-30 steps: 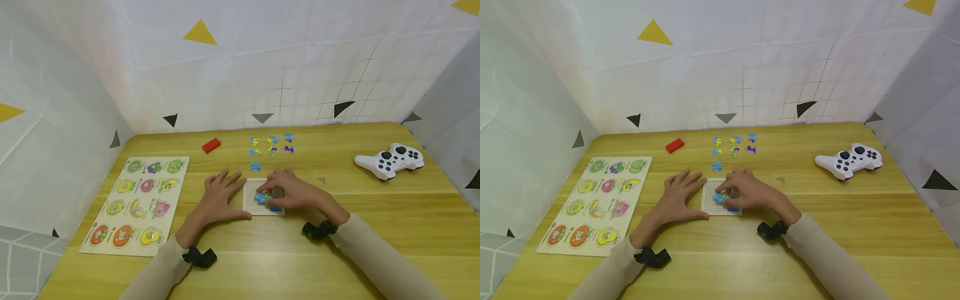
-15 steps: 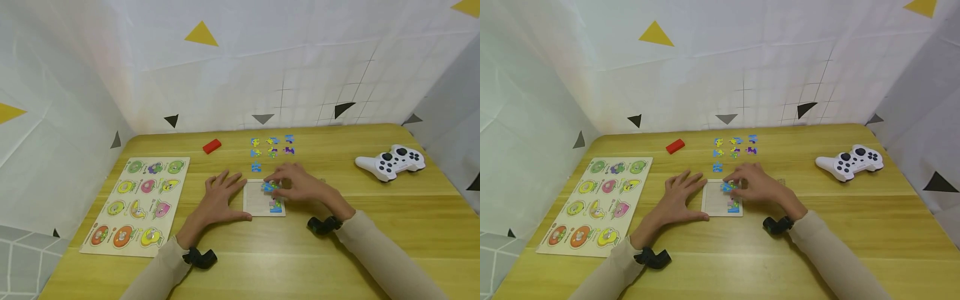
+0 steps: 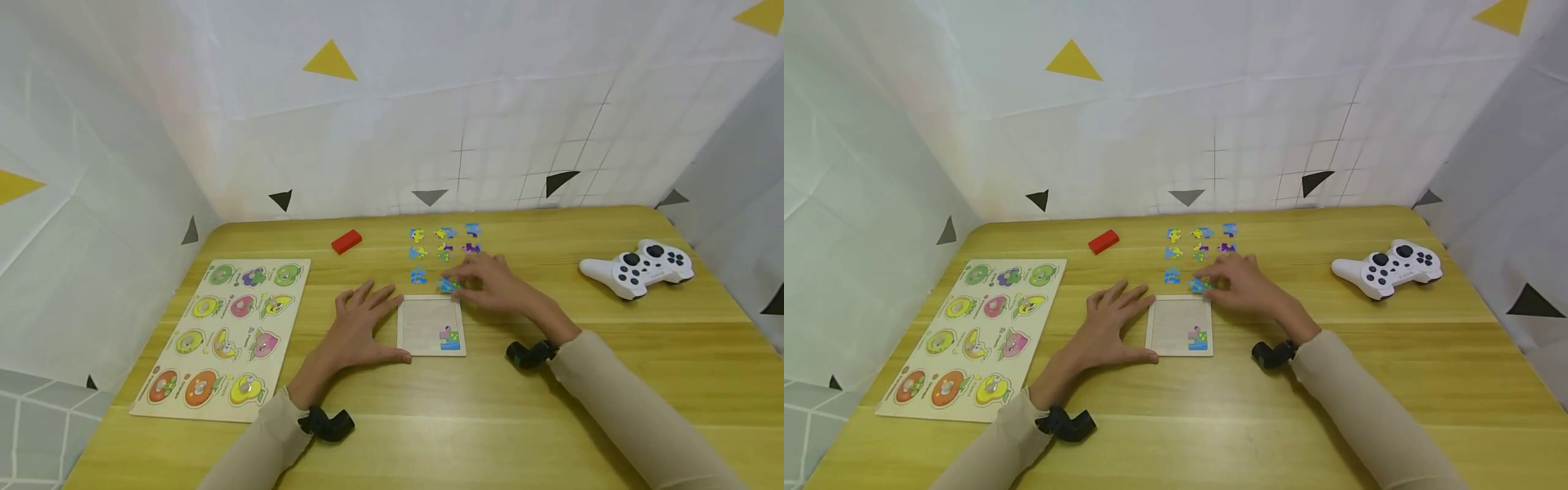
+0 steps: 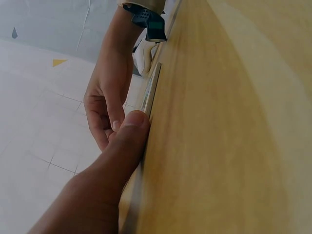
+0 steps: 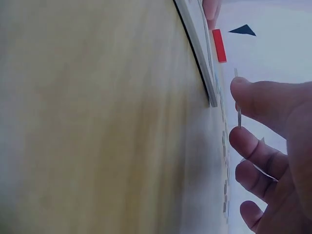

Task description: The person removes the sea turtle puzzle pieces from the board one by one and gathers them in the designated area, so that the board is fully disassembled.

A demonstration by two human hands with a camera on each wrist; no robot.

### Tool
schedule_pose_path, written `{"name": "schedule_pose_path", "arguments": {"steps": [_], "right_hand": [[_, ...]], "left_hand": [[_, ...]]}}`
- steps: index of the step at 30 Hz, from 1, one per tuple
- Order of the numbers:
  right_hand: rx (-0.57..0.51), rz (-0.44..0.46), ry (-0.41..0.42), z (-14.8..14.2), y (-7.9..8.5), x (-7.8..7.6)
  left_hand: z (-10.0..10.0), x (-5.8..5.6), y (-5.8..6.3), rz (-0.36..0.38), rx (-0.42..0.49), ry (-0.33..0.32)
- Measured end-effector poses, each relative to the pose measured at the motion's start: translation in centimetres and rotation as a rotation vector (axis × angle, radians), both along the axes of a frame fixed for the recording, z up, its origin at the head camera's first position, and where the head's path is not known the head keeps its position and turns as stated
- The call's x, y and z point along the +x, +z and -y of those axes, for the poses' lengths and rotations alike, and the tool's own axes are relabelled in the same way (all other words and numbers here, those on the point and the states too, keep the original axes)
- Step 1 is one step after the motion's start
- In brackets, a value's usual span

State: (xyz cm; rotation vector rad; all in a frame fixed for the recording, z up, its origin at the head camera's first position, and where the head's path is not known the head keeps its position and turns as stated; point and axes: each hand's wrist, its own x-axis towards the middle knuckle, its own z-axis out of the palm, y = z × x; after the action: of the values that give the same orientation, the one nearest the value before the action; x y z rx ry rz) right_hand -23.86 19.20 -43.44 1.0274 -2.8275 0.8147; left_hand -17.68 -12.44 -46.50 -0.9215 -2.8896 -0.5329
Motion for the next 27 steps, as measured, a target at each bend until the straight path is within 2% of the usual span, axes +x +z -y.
{"name": "schedule_pose_path", "arguments": {"steps": [27], "right_hand": [[0.081, 0.042, -0.013, 0.5, 0.3, -2.6]], "left_hand": [[-0.1, 0.1, 0.1, 0.015, 0.001, 0.006]]}}
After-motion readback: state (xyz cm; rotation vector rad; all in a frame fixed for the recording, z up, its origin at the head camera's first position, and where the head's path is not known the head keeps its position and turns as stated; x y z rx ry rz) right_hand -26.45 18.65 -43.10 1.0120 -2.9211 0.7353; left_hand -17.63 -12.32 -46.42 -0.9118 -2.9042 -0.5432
